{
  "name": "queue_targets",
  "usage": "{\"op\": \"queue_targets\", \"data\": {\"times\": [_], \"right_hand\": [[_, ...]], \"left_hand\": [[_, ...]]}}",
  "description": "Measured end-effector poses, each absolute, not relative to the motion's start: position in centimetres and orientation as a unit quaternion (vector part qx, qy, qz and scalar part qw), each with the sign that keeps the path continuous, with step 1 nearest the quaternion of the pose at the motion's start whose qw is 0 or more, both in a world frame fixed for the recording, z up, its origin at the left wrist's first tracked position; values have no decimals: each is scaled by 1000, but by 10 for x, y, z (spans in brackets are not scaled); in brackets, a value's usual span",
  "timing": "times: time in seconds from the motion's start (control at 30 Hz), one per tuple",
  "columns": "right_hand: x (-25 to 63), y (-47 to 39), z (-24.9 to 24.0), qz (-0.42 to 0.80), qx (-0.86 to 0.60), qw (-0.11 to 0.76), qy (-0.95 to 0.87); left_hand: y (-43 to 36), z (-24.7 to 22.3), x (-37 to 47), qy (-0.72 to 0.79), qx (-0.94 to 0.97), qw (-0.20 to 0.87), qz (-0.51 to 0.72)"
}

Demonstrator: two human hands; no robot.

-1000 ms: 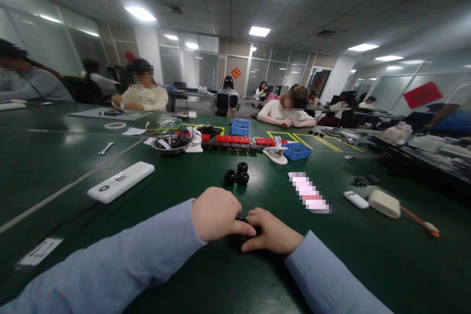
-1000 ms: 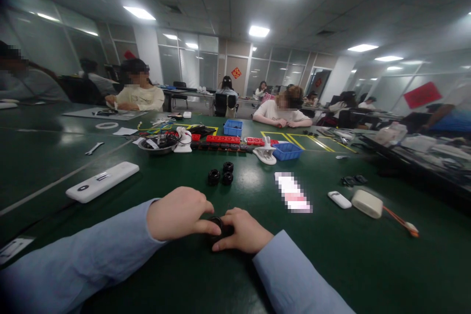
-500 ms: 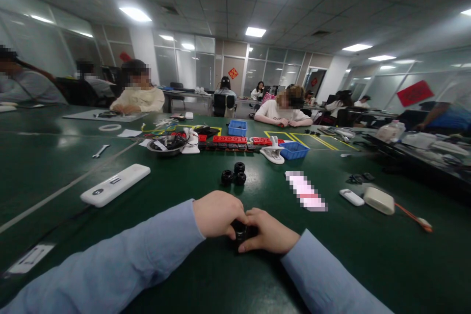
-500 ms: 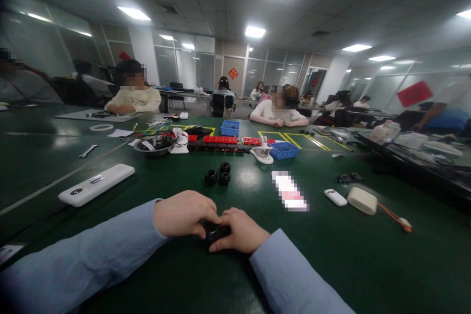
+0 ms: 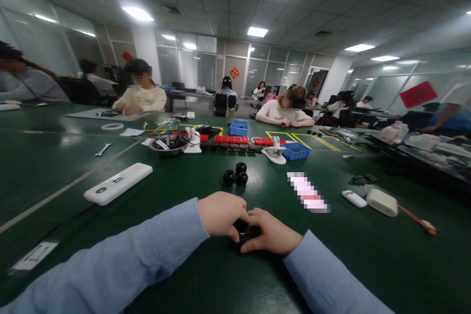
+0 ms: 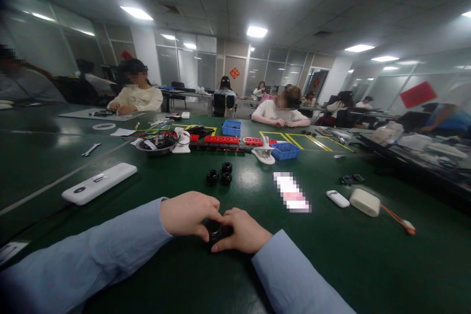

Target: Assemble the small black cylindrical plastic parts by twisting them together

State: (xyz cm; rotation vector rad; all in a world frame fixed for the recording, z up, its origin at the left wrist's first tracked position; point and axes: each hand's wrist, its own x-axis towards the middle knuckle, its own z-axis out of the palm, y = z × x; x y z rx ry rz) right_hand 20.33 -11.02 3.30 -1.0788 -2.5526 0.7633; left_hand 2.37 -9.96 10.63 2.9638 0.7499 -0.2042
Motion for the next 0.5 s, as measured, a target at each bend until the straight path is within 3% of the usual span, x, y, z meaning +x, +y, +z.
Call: {"op": "queue_targets", "data": {"times": [0.5], "right_hand": [[203, -109, 30, 249, -381, 134, -880]], "left_hand": [[-108, 109, 31, 318, 944, 29, -79]]}}
